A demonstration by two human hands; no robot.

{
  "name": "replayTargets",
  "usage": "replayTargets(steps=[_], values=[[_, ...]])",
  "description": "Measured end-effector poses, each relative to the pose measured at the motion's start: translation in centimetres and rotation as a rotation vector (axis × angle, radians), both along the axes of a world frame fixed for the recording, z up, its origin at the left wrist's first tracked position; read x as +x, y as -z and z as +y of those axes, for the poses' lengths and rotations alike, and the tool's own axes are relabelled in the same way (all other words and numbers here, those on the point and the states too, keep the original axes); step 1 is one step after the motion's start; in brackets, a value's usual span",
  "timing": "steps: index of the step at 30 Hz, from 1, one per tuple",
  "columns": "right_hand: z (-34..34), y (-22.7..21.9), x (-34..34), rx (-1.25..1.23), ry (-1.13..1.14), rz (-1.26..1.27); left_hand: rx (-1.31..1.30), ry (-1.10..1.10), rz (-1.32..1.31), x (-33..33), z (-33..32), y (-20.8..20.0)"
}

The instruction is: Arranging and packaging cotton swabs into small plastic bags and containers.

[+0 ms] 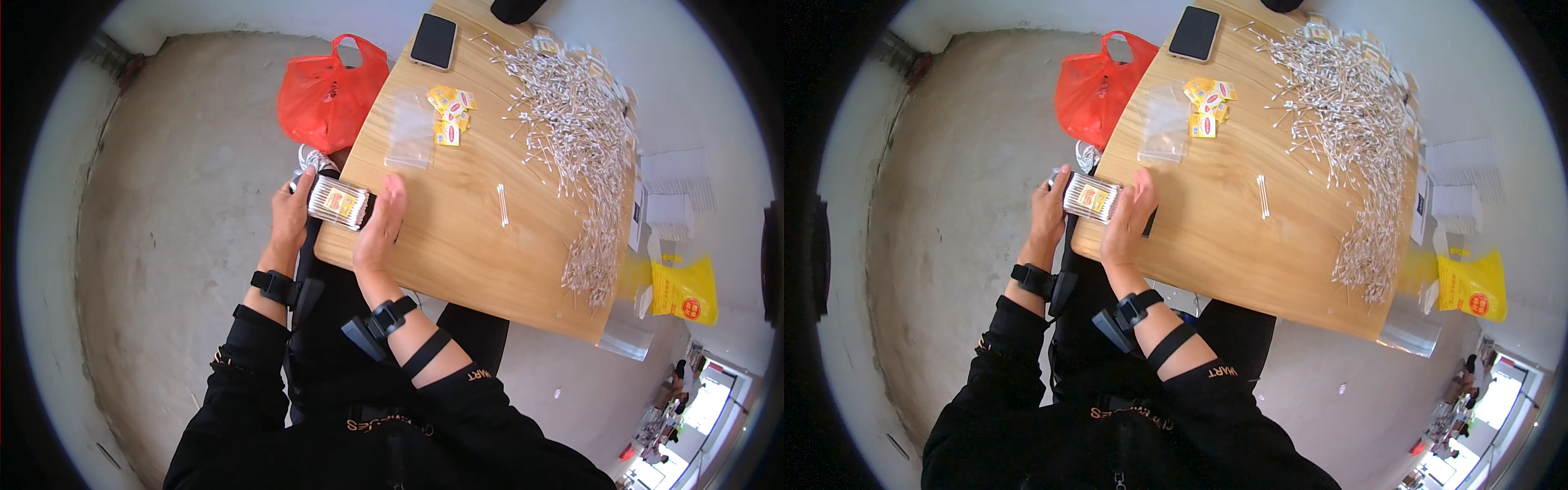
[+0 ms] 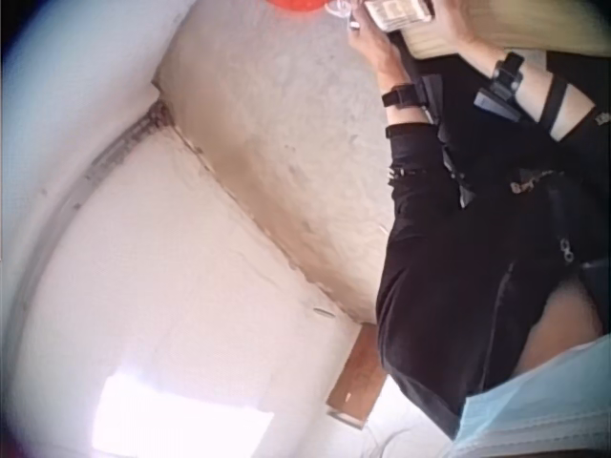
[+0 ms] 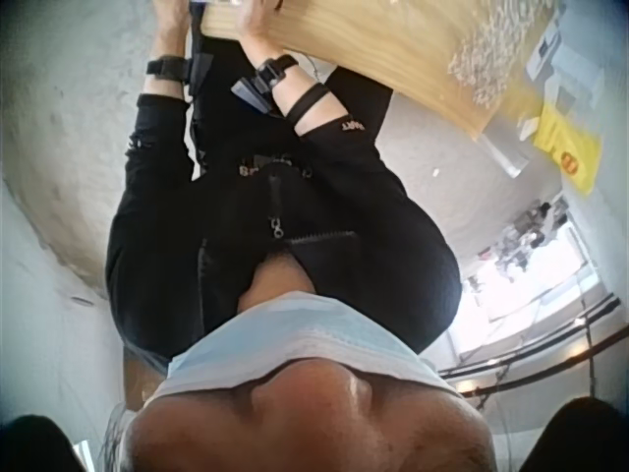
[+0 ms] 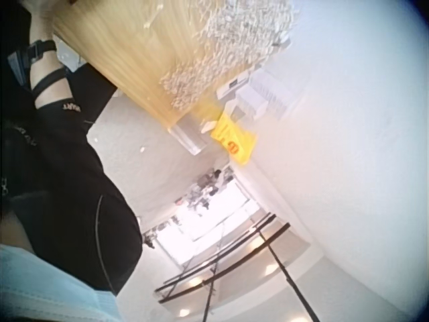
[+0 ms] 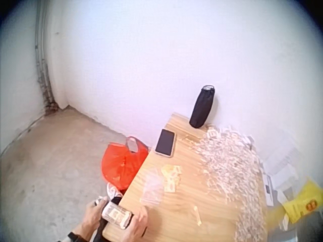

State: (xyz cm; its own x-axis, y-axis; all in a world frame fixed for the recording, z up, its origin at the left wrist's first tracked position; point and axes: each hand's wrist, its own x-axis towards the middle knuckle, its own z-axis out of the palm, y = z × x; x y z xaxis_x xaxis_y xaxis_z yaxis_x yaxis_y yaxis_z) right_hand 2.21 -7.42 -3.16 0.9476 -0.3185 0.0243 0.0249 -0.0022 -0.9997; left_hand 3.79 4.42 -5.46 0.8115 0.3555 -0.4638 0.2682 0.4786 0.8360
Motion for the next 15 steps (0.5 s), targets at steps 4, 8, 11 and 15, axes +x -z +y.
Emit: replayTargets(steps=[4,8,11,15], values=[[1.2,-0.1,0.1,0.076,0.001,-0.028,-0.036,0.026,-0.026,-0.1,0.2,0.5],[1.3,-0.1,0.6,0.017,-0.077,-0.01,0.042,0.046,-0.035,0.0,0.3,0.7],[1.0,0.0,0.7,0.024,-0.103,0.002,0.124,0.073,-0.032,0.0,0.4,0.6],[1.4,0.3,0.6,0.012,-0.086,-0.042,0.319,0.089,0.012,0.2,-0.1,-0.4]])
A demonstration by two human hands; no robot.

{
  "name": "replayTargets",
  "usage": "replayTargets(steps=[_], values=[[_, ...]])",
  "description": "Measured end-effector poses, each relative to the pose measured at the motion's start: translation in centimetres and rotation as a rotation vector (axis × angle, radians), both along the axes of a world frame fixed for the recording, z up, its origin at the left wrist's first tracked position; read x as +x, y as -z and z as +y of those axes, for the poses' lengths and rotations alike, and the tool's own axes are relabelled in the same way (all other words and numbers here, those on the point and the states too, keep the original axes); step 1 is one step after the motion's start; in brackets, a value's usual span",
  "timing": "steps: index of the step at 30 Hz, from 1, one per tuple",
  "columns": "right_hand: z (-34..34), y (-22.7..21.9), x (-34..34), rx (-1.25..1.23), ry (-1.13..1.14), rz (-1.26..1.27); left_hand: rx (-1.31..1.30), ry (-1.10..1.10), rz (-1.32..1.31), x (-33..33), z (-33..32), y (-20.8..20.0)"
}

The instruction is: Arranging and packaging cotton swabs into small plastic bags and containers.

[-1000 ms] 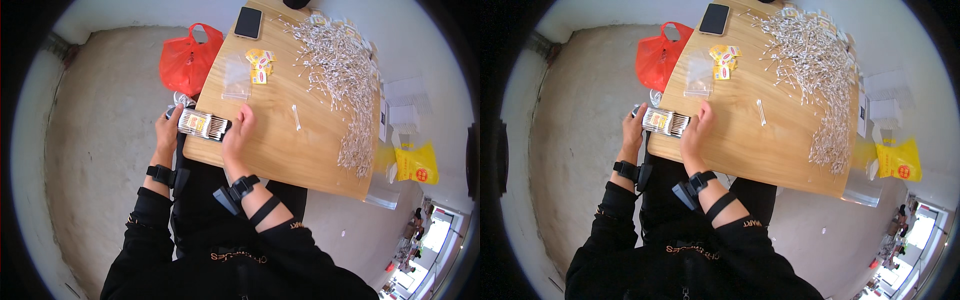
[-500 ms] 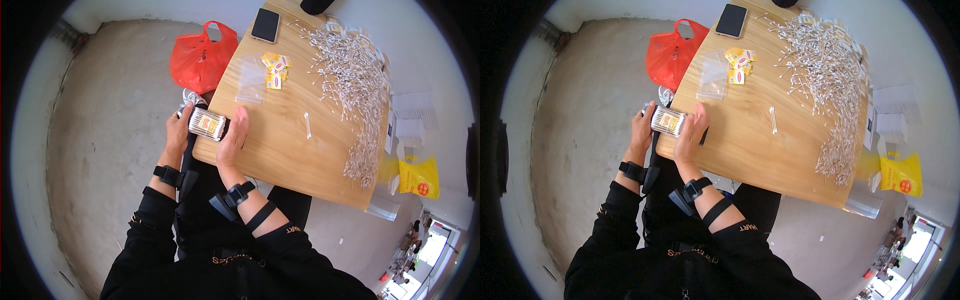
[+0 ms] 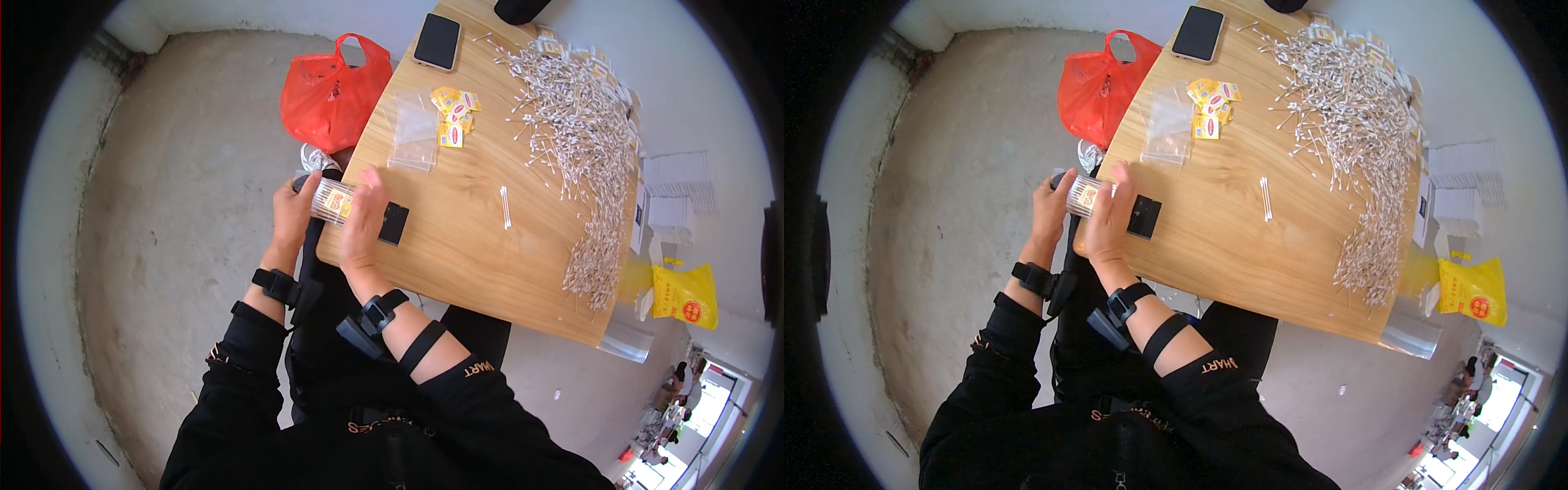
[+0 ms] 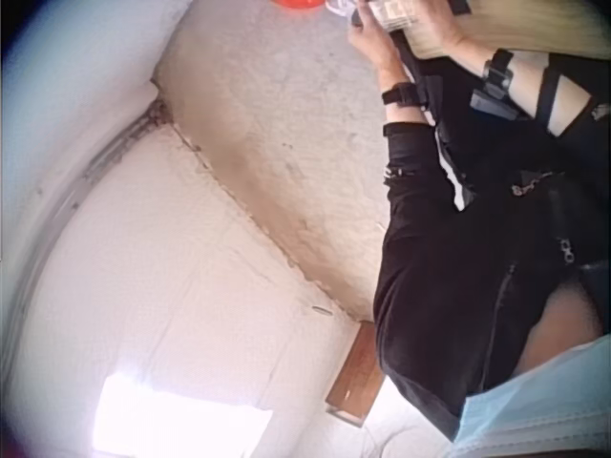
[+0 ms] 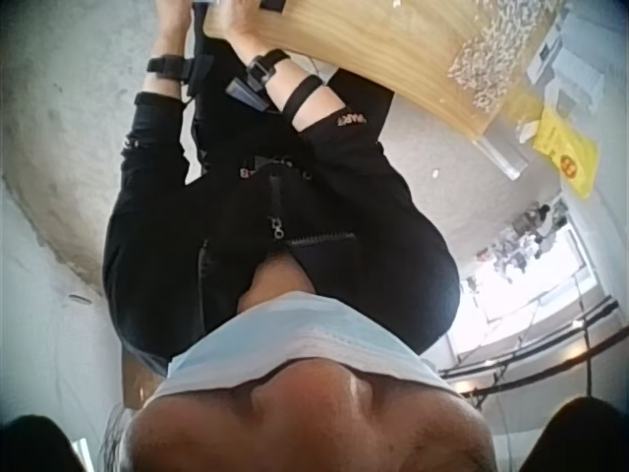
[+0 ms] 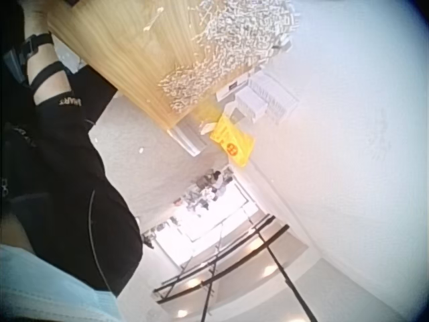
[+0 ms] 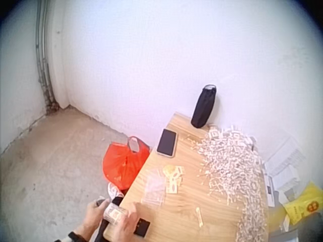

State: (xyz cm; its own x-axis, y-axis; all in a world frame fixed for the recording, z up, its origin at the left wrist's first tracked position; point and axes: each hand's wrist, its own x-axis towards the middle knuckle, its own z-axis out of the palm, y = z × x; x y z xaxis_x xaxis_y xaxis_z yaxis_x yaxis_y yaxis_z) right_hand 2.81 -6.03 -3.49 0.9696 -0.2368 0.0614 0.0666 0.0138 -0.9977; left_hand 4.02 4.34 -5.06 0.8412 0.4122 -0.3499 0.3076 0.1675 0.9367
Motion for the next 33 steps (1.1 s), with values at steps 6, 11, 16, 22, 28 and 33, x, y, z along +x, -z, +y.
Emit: replayTargets(steps=[6,11,16,22,28,33], values=[[0.1,0.5,0.2,-0.015,-0.063,0.019,0.076,-0.004,-0.024,-0.1,0.3,-0.5],[-0.3,0.0,-0.1,0.052,-0.061,0.016,-0.236,-0.125,0.076,-3.1,2.9,0.7],[-0.8,-0.3,0.1,-0.004,-0.073,0.018,-0.546,-0.069,0.02,-3.1,-0.8,-0.8],[-1.1,-0.6,0.0,-0.131,-0.081,-0.024,-0.534,-0.074,-0.063,-2.0,-1.2,0.1],[4.1,-0.6,1.5,-0.102,-0.171,-0.052,-0.563,-0.044,-0.062,-1.8,0.4,0.2],[6.8,-2.3,1.8,-0.011,-0.171,-0.073,-0.308,-0.042,-0.107,-1.8,3.0,-1.8]])
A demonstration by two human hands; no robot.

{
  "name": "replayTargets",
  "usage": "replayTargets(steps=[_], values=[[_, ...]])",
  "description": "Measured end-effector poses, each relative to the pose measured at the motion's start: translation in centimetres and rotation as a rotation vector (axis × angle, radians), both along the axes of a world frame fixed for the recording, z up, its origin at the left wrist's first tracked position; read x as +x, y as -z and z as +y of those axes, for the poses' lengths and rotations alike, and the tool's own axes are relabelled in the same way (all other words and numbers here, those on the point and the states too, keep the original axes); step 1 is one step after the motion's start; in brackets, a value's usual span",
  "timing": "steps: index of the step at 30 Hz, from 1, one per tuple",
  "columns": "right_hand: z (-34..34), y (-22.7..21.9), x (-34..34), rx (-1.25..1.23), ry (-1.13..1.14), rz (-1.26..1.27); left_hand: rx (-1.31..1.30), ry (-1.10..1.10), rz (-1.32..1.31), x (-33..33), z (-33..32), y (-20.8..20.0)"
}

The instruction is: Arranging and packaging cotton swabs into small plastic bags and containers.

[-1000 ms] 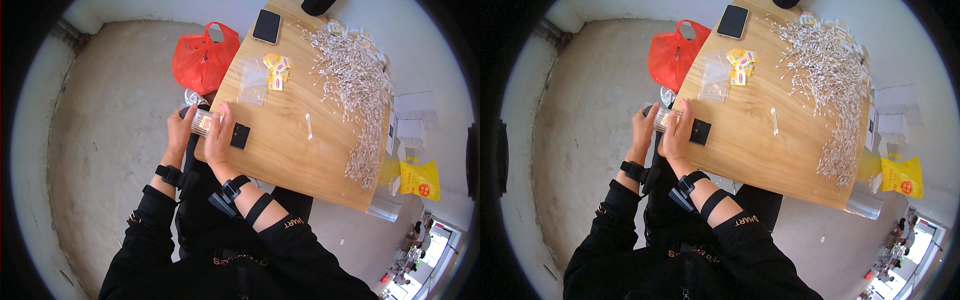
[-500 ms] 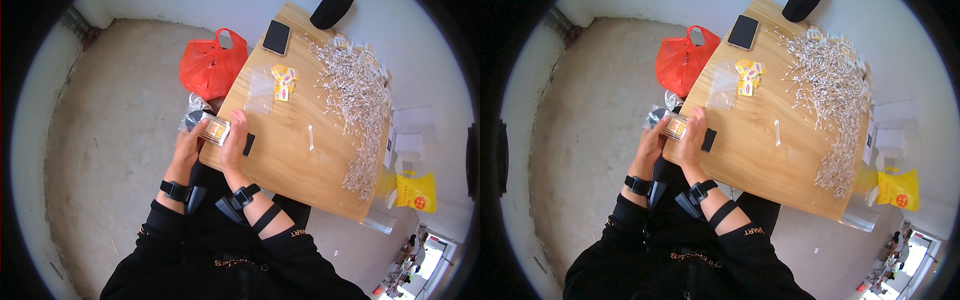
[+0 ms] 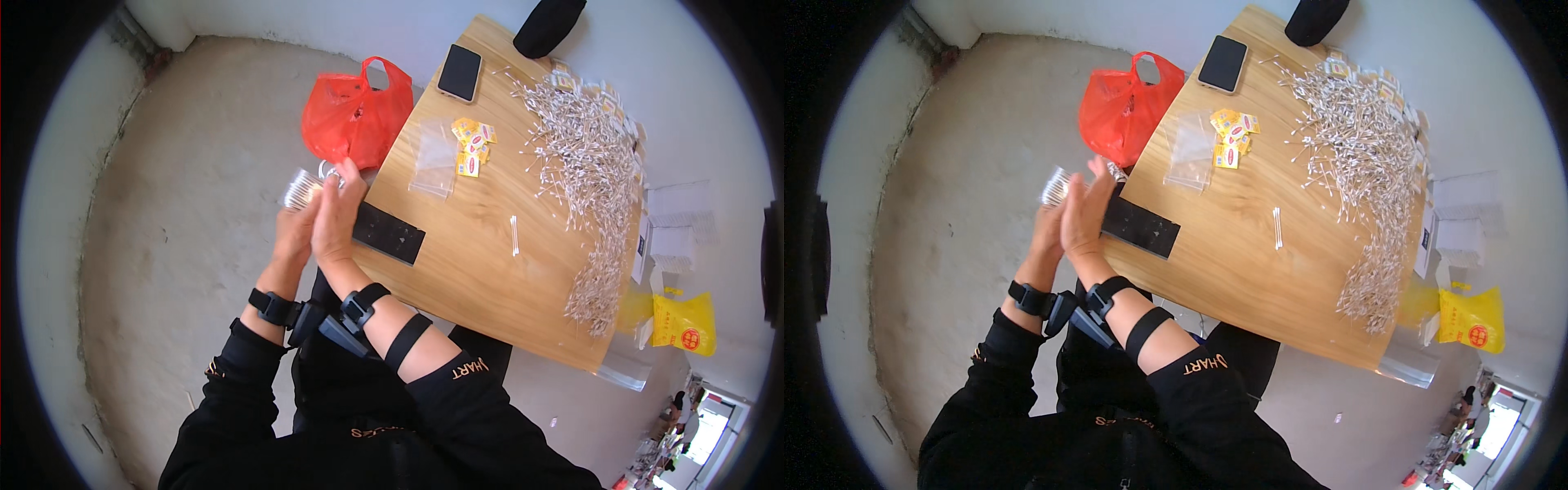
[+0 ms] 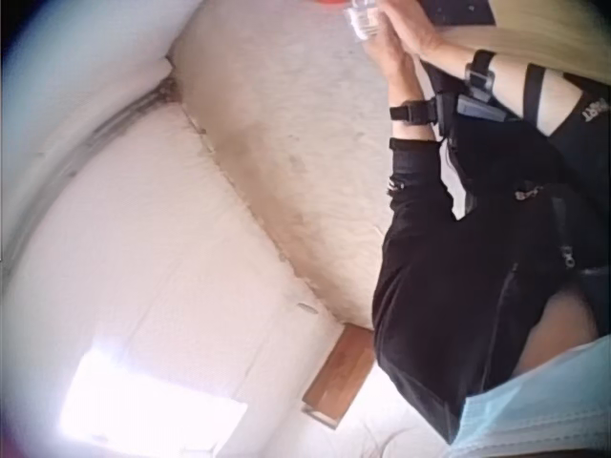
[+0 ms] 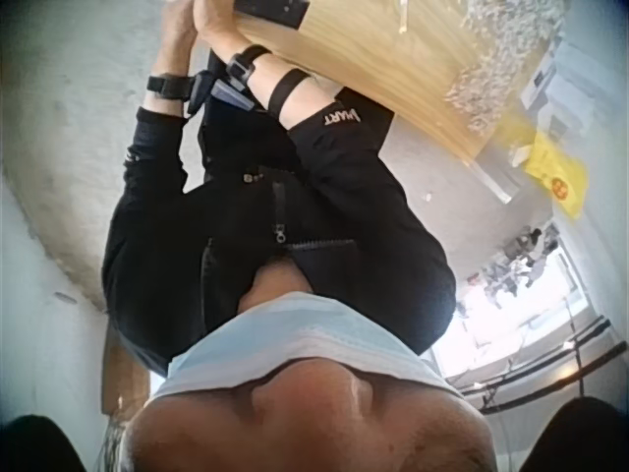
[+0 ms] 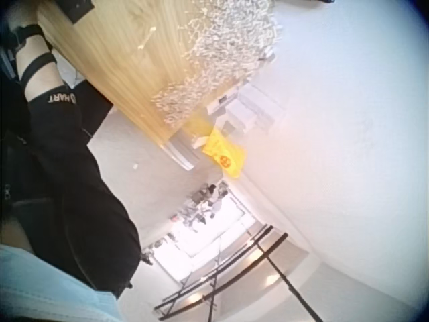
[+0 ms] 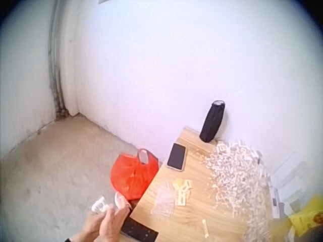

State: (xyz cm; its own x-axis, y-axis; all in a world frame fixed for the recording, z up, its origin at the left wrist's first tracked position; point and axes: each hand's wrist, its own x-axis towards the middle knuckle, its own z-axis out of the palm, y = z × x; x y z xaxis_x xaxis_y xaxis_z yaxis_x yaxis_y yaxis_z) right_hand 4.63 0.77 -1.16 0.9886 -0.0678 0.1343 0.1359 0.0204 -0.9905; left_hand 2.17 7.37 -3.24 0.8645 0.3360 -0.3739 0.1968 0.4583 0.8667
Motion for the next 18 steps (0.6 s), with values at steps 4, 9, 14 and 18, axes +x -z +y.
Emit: replayTargets(steps=[4,9,14,18], values=[[0.8,-6.4,-0.1,0.239,-0.146,-0.081,0.062,-0.037,-0.094,-0.3,1.6,-7.1],[-4.4,-11.3,-1.6,0.772,-0.495,0.108,-0.402,-0.034,-0.144,-2.7,-0.4,-10.7],[-14.8,-11.1,-2.7,0.289,-0.641,0.22,-1.042,0.185,0.044,-5.8,-5.5,-10.9],[-20.0,-12.1,-5.1,0.251,-0.593,0.28,-1.039,0.343,0.131,-6.7,-10.0,-10.6]])
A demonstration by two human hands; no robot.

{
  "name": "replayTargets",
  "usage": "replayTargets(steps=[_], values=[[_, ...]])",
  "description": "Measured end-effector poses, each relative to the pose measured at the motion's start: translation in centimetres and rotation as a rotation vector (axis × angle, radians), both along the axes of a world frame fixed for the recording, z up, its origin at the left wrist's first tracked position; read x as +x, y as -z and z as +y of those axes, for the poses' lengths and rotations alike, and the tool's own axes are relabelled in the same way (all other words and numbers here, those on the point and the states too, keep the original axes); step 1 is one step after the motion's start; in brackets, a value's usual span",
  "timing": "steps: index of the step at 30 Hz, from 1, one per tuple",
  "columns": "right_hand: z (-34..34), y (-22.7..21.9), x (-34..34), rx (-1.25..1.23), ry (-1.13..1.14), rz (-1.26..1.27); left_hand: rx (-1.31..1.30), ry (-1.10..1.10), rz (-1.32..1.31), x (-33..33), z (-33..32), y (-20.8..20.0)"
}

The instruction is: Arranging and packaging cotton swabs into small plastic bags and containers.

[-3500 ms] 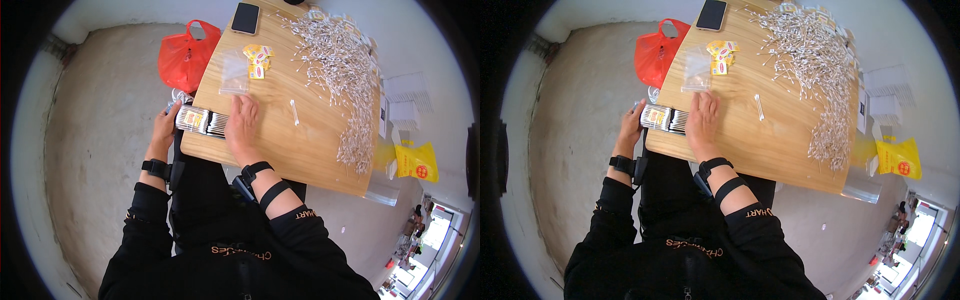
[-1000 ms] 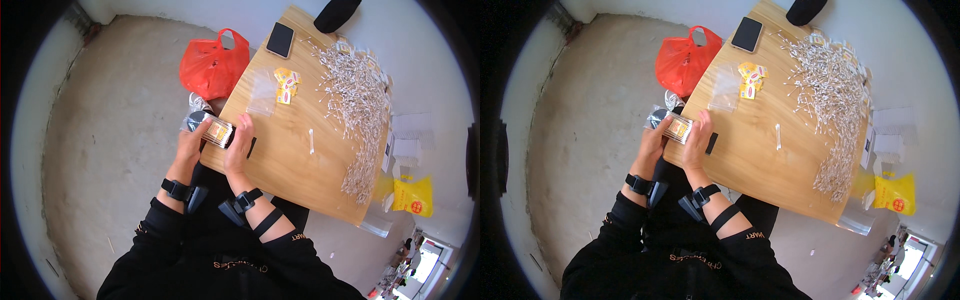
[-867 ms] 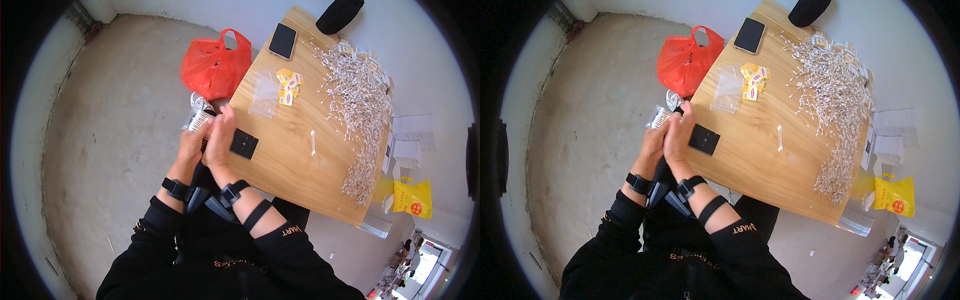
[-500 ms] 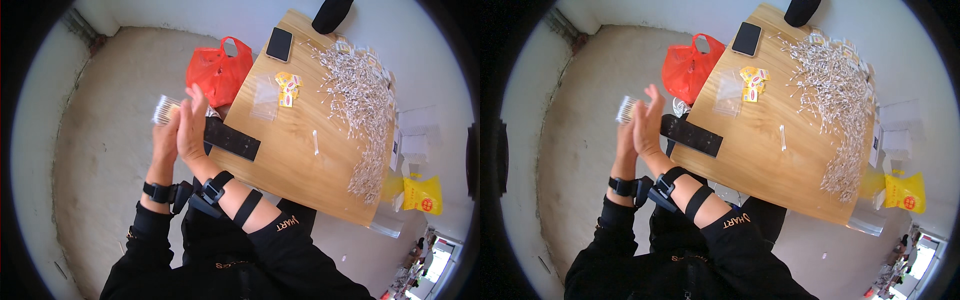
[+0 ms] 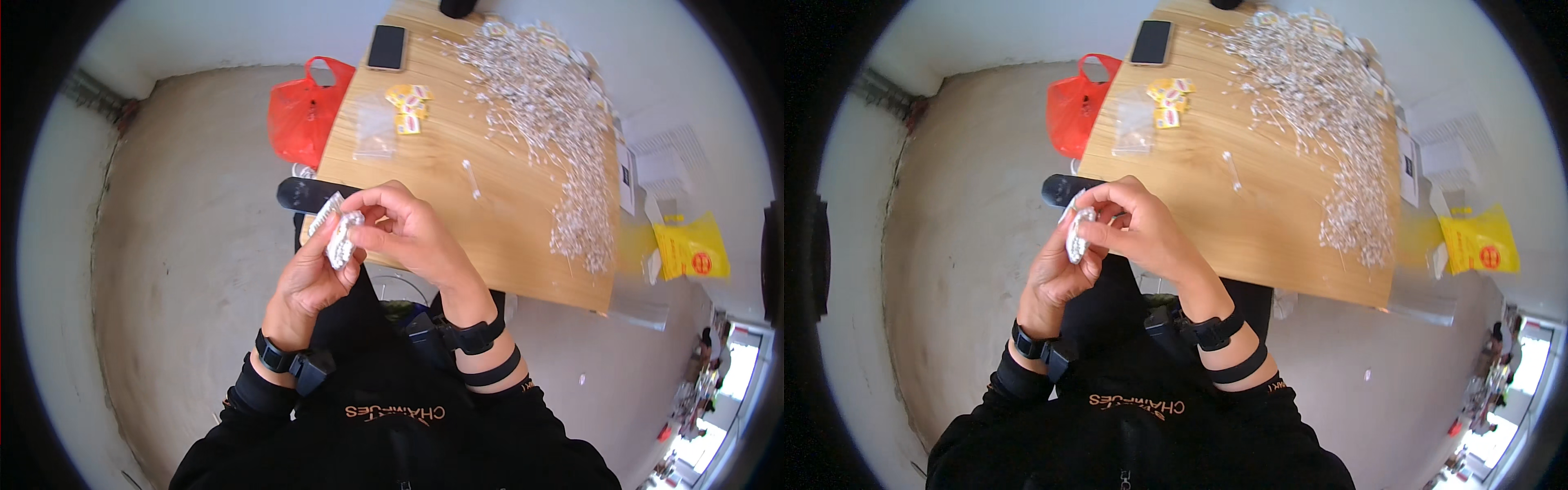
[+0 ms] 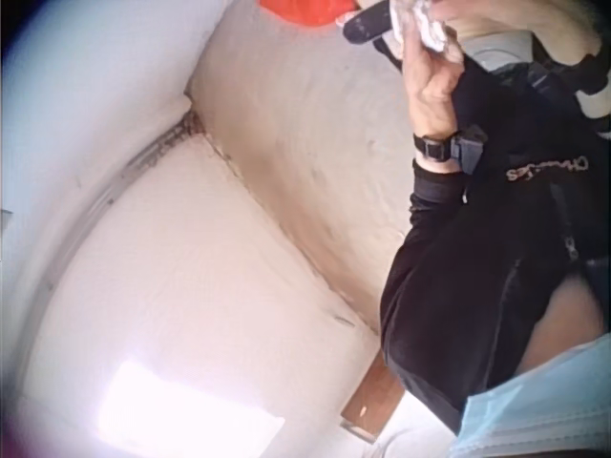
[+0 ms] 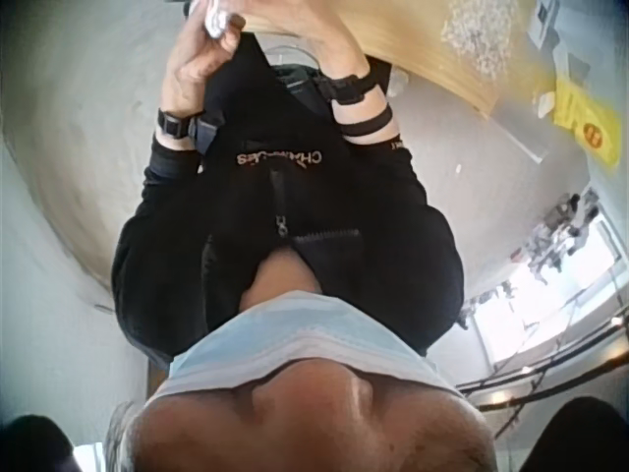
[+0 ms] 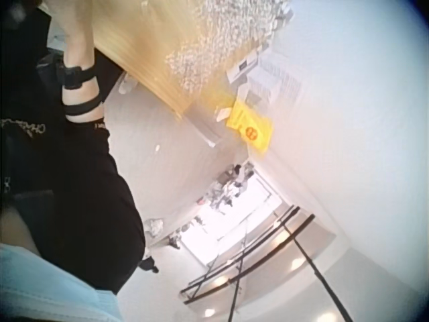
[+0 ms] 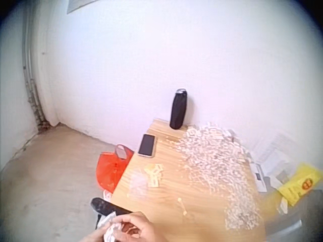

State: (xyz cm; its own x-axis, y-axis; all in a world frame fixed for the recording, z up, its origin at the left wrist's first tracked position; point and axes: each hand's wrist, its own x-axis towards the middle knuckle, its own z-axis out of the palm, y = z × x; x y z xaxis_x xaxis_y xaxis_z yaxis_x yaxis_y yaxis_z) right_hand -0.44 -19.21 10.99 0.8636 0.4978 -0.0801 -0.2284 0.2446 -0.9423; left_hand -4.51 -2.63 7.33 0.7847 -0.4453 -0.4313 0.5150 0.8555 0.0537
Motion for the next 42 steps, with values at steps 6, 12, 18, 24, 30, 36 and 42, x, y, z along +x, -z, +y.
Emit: replayTargets(steps=[6,12,18,24,30,36,42], values=[[-5.9,0.2,-2.8,-0.255,0.107,-0.192,0.257,0.179,-0.025,-1.1,-4.2,0.2],[-7.7,-0.2,-5.5,-0.38,0.487,-0.502,0.299,0.197,-0.122,-0.7,-7.2,-0.9],[-8.2,0.9,-6.1,-0.075,0.879,-0.224,0.378,0.15,-0.131,0.7,-11.3,-2.6],[-8.4,2.3,-6.9,-0.371,0.696,-0.255,0.378,0.079,-0.211,1.7,-13.3,-0.6],[-9.0,4.8,-6.3,0.174,0.632,0.084,0.269,0.111,-0.102,0.9,-11.9,1.6],[-9.9,6.1,-6.4,0.178,0.736,0.278,0.615,0.297,-0.463,0.9,-10.1,3.3],[-13.0,5.0,-6.8,-0.669,0.622,-0.417,1.618,0.131,-1.194,2.2,-10.5,3.5]])
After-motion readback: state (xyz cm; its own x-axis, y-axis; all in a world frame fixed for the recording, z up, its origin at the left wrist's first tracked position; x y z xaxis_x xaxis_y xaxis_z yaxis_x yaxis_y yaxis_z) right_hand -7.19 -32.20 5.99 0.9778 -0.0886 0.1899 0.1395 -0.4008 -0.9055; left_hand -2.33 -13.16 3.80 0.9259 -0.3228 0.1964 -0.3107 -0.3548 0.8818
